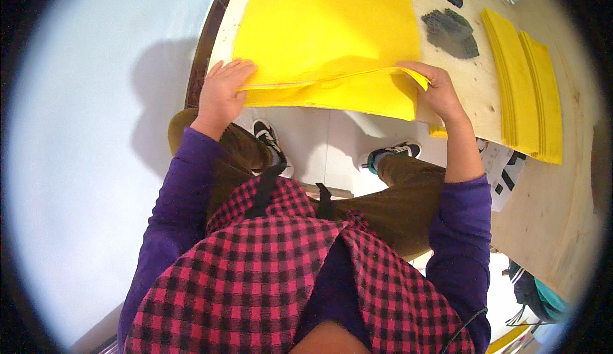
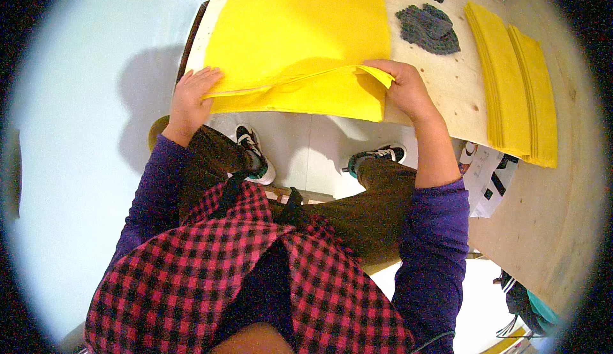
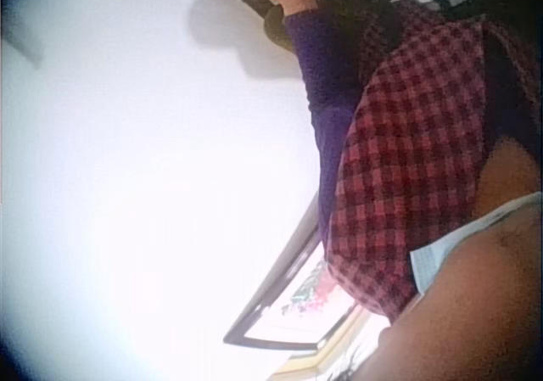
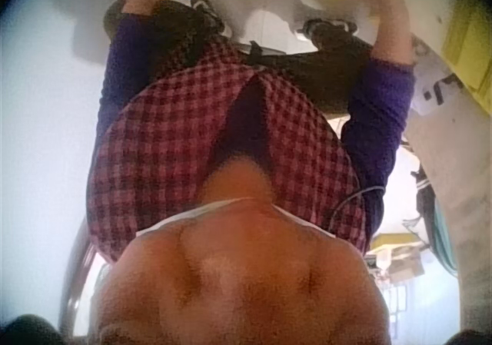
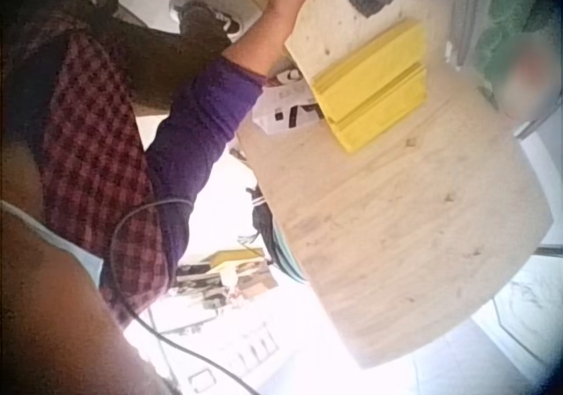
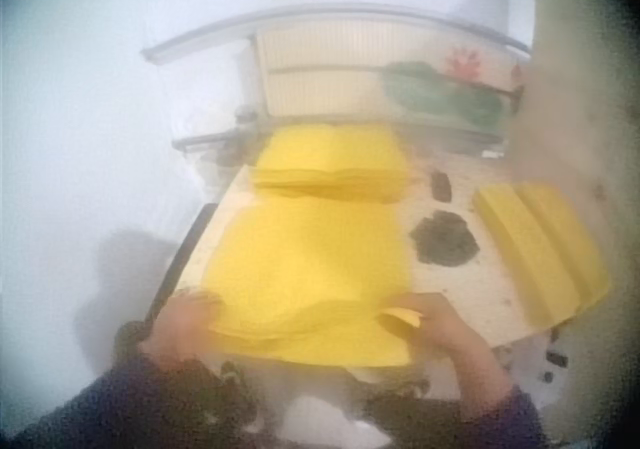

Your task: The person folds a large yellow sheet of material on a wooden table. They fold it in half, then fold the edges inward, and finally fold it into thirds. The folded sheet is then placed on a stack of similar folded sheets.

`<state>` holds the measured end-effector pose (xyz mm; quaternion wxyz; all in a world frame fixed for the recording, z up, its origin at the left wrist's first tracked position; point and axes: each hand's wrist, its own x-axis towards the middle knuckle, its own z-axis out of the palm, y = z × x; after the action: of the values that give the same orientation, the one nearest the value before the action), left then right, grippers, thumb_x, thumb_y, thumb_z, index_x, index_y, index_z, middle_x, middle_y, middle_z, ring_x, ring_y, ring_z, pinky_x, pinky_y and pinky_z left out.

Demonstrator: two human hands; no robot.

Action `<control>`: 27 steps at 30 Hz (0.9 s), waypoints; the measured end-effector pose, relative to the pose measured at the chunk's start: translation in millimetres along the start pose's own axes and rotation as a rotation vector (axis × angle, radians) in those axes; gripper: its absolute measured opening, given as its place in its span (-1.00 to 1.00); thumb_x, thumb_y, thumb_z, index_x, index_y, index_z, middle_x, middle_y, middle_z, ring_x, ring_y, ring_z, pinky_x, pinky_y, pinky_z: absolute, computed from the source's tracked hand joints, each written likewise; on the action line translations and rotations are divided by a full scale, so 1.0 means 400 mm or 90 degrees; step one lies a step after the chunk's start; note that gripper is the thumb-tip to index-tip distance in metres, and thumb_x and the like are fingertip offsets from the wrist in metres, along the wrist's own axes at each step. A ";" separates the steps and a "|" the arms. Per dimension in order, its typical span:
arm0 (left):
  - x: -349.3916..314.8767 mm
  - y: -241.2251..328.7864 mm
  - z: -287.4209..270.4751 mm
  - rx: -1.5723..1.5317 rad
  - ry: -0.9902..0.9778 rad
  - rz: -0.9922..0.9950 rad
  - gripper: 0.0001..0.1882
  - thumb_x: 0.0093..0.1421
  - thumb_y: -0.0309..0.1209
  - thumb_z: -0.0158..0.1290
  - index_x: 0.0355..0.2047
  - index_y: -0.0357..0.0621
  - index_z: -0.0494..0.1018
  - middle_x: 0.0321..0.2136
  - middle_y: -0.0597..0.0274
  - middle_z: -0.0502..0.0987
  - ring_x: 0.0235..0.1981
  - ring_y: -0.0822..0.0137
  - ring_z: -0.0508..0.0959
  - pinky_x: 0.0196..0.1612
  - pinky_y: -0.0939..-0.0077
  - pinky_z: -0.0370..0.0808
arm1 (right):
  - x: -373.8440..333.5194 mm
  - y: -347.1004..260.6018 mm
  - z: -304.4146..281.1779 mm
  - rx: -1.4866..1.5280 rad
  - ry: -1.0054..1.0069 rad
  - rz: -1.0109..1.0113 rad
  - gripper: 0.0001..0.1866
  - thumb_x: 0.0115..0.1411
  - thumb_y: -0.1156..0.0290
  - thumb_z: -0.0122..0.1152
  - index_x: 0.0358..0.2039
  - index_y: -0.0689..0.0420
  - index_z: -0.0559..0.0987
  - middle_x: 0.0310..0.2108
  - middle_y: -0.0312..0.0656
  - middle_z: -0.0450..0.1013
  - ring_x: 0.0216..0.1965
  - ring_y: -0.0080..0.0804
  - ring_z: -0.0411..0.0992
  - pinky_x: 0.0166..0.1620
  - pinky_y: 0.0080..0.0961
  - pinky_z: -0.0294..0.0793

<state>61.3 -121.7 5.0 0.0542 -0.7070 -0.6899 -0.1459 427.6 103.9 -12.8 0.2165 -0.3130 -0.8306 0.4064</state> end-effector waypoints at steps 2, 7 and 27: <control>-0.018 -0.033 0.010 -0.106 0.049 -0.075 -0.56 0.03 -0.60 0.05 -0.02 -0.10 0.49 -0.05 0.14 0.54 0.08 0.21 0.47 0.17 0.28 0.30 | 0.002 -0.003 0.001 -0.016 0.020 0.012 -0.58 0.00 0.77 0.06 -0.13 0.14 0.60 -0.18 -0.16 0.58 -0.13 -0.41 0.50 -0.02 -0.58 0.42; -0.021 -0.088 0.033 -0.419 0.085 -0.268 -0.55 0.04 -0.64 0.13 -0.01 -0.12 0.50 -0.01 0.12 0.53 -0.02 0.29 0.54 0.04 0.55 0.41 | 0.008 -0.013 -0.001 -0.039 0.057 0.054 -0.78 0.19 0.43 0.23 -0.15 0.17 0.60 -0.25 -0.16 0.59 -0.21 -0.43 0.51 -0.09 -0.57 0.43; 0.113 -0.184 -0.006 -0.690 -0.092 -0.224 -0.80 0.14 -0.47 0.14 -0.22 -0.27 0.54 -0.36 0.18 0.62 -0.35 0.41 0.59 -0.26 0.58 0.52 | 0.026 0.040 -0.002 0.079 0.105 0.170 -0.76 0.24 0.33 0.18 -0.20 0.24 0.57 -0.42 -0.37 0.50 -0.36 -0.61 0.39 -0.21 -0.63 0.38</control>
<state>-11.7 -75.9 11.0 -0.3885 -0.5166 -0.6257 -0.4367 426.3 118.9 -24.3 0.2468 -0.4390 -0.7342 0.4554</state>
